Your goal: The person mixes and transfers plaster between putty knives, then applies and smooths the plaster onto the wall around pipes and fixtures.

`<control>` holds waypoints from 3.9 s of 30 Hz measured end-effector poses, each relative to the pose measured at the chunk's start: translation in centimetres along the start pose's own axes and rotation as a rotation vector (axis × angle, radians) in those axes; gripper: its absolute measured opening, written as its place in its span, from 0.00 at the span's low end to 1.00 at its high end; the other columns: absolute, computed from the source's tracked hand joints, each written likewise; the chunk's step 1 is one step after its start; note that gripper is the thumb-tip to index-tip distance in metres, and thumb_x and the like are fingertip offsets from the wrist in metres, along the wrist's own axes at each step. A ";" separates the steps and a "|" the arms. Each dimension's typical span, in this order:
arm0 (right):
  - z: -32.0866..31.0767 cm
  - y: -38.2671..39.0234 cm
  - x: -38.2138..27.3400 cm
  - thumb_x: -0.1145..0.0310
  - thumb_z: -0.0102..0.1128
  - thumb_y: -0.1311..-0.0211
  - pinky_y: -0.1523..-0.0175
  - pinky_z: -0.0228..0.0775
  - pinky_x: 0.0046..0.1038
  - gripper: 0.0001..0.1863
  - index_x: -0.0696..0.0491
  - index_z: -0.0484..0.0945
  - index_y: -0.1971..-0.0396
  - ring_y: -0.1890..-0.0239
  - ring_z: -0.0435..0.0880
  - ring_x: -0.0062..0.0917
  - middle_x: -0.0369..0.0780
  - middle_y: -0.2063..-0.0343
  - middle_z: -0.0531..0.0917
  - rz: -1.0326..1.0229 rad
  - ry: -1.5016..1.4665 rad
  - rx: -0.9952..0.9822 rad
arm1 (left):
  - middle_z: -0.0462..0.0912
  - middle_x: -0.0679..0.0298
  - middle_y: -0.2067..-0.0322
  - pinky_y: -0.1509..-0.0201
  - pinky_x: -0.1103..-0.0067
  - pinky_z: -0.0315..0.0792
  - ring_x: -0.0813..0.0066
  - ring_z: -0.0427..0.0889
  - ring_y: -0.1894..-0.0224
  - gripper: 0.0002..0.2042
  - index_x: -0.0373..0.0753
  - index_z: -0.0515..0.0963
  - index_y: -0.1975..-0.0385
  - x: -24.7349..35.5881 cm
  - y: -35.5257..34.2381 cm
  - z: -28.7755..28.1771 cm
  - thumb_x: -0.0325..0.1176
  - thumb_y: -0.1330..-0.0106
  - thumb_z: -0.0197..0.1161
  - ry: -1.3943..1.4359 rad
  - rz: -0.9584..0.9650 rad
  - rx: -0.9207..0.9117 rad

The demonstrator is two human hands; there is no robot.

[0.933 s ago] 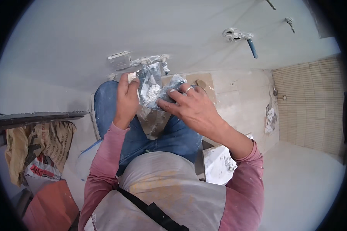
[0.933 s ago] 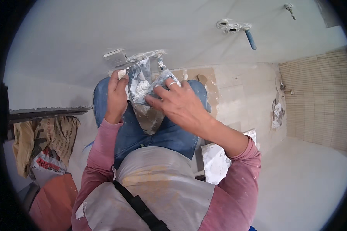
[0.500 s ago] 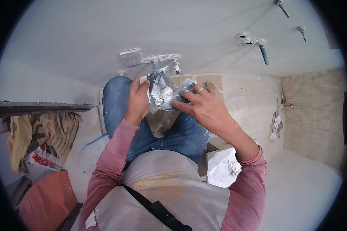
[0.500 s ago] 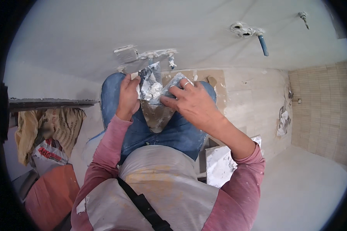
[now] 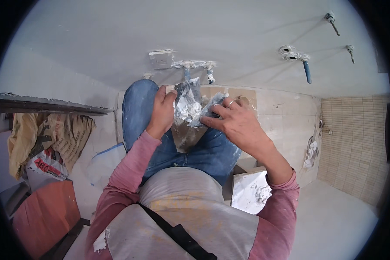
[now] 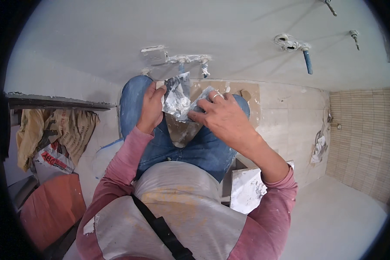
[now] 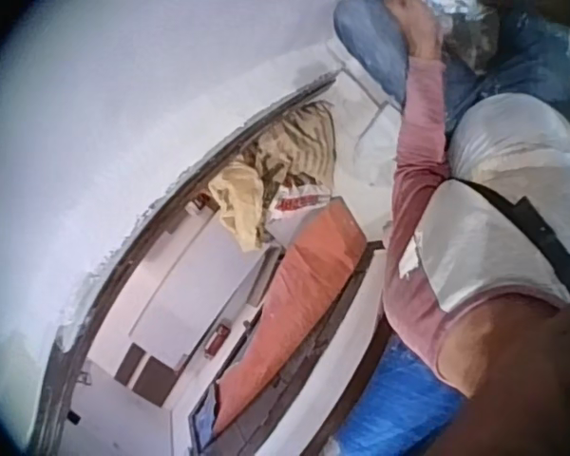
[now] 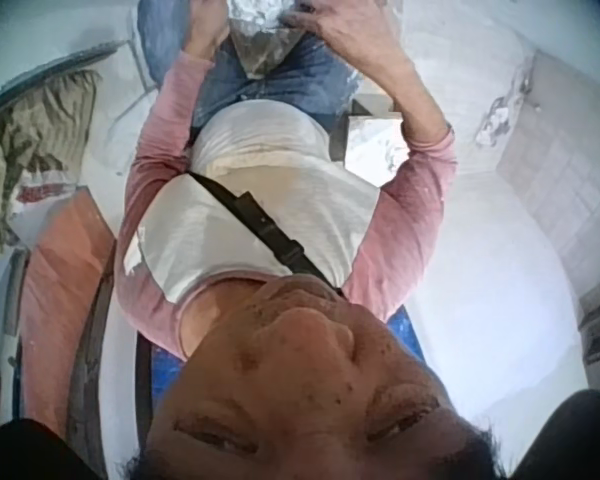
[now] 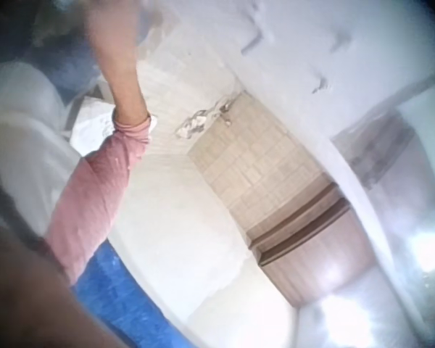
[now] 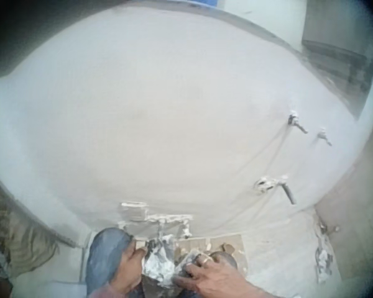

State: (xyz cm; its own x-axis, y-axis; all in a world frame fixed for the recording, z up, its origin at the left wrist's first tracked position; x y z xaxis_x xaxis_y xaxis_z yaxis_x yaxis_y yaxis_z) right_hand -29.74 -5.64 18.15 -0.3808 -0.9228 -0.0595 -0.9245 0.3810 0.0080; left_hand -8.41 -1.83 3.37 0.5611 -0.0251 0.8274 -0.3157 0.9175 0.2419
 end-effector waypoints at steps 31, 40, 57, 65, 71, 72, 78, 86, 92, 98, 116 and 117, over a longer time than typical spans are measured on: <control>4.7 -0.8 5.7 0.59 0.61 0.34 0.74 0.75 0.21 0.16 0.56 0.74 0.57 0.73 0.78 0.16 0.33 0.72 0.77 0.483 -1.605 -0.285 | 0.81 0.61 0.55 0.49 0.75 0.78 0.74 0.83 0.54 0.12 0.36 0.71 0.47 2.5 3.0 0.7 0.28 0.28 0.50 0.404 -0.306 -0.356; 5.8 0.8 2.4 0.61 0.58 0.31 0.64 0.74 0.21 0.19 0.61 0.74 0.51 0.67 0.79 0.18 0.35 0.68 0.80 0.682 -1.561 0.328 | 0.79 0.64 0.60 0.52 0.79 0.73 0.78 0.78 0.59 0.11 0.35 0.72 0.51 3.5 3.5 0.1 0.28 0.30 0.50 0.291 0.048 0.007; 3.7 1.8 -0.1 0.85 0.56 0.59 0.55 0.74 0.37 0.40 0.38 0.76 0.41 0.55 0.76 0.40 0.39 0.53 0.78 0.388 -0.247 0.256 | 0.78 0.67 0.61 0.53 0.82 0.69 0.82 0.75 0.60 0.07 0.36 0.74 0.56 4.4 3.0 0.3 0.27 0.29 0.51 0.203 0.171 0.129; -2.1 0.2 -1.5 0.70 0.58 0.49 0.53 0.70 0.35 0.29 0.34 0.78 0.44 0.51 0.75 0.33 0.34 0.50 0.78 -0.013 0.085 0.237 | 0.81 0.63 0.59 0.56 0.78 0.78 0.75 0.83 0.60 0.10 0.35 0.72 0.52 5.8 2.8 0.8 0.28 0.30 0.50 0.066 0.036 -0.051; -3.4 0.3 -1.4 0.67 0.59 0.48 0.51 0.70 0.36 0.25 0.37 0.80 0.47 0.53 0.75 0.30 0.33 0.53 0.78 -0.080 0.057 0.070 | 0.81 0.62 0.58 0.52 0.78 0.76 0.76 0.82 0.57 0.10 0.34 0.72 0.52 5.6 2.6 0.4 0.26 0.30 0.50 0.123 -0.021 -0.038; -4.0 0.2 -1.2 0.67 0.59 0.48 0.51 0.70 0.36 0.25 0.37 0.80 0.47 0.53 0.75 0.30 0.33 0.53 0.78 -0.082 0.056 0.070 | 0.80 0.63 0.58 0.53 0.78 0.76 0.77 0.81 0.57 0.10 0.34 0.72 0.52 5.2 2.5 0.0 0.26 0.30 0.50 0.071 0.038 -0.015; -3.8 -1.5 -1.4 0.67 0.58 0.48 0.51 0.71 0.34 0.22 0.38 0.81 0.50 0.55 0.76 0.31 0.32 0.55 0.80 -0.056 0.074 0.216 | 0.80 0.64 0.58 0.52 0.80 0.74 0.80 0.79 0.57 0.09 0.35 0.72 0.53 5.7 2.7 0.8 0.26 0.29 0.50 -0.099 0.150 -0.030; -3.7 -0.5 -1.7 0.67 0.58 0.46 0.52 0.72 0.37 0.20 0.40 0.82 0.50 0.53 0.76 0.31 0.32 0.53 0.80 -0.076 0.055 0.087 | 0.77 0.65 0.63 0.54 0.81 0.68 0.81 0.72 0.61 0.10 0.32 0.73 0.54 3.9 2.4 -0.4 0.27 0.30 0.51 -0.089 0.136 0.065; -3.7 -2.4 0.1 0.72 0.56 0.46 0.54 0.73 0.34 0.23 0.36 0.81 0.49 0.52 0.78 0.33 0.32 0.53 0.82 0.111 0.119 0.183 | 0.76 0.64 0.66 0.57 0.80 0.68 0.78 0.71 0.64 0.09 0.33 0.72 0.55 5.4 3.4 1.7 0.29 0.30 0.51 -0.354 0.238 -0.033; -3.4 -3.4 -1.8 0.76 0.57 0.50 0.55 0.70 0.35 0.26 0.37 0.82 0.50 0.55 0.77 0.33 0.32 0.51 0.82 0.027 0.031 0.157 | 0.76 0.58 0.67 0.58 0.76 0.69 0.75 0.72 0.64 0.08 0.32 0.71 0.57 6.3 2.6 2.1 0.29 0.30 0.50 -0.424 0.295 -0.074; -2.7 -0.4 1.2 0.78 0.59 0.47 0.44 0.67 0.32 0.23 0.49 0.80 0.48 0.49 0.79 0.37 0.38 0.49 0.82 0.084 -0.582 0.341 | 0.73 0.70 0.69 0.63 0.84 0.65 0.85 0.68 0.68 0.07 0.35 0.73 0.58 6.7 0.1 -1.4 0.27 0.31 0.50 -0.150 0.479 0.191; -2.1 -0.8 0.8 0.78 0.59 0.47 0.44 0.67 0.32 0.23 0.49 0.80 0.48 0.49 0.79 0.37 0.38 0.49 0.82 0.068 -0.581 0.348 | 0.73 0.70 0.69 0.63 0.84 0.65 0.85 0.68 0.68 0.07 0.35 0.73 0.58 6.2 0.7 -1.3 0.27 0.31 0.50 -0.153 0.495 0.197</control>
State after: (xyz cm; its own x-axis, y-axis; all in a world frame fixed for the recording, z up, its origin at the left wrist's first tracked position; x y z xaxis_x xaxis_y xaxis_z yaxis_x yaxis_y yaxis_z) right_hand -29.39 -6.82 20.23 -0.2779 -0.7522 -0.5975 -0.8032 0.5231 -0.2850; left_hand -4.17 -0.87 7.98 0.1959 0.3194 0.9271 -0.6592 0.7429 -0.1166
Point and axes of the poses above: each hand's wrist, its own y-axis away from the middle knuckle, its own z-axis out of the palm, x = y × z, the point moved 1 cm from there along -y, towards the middle knuckle
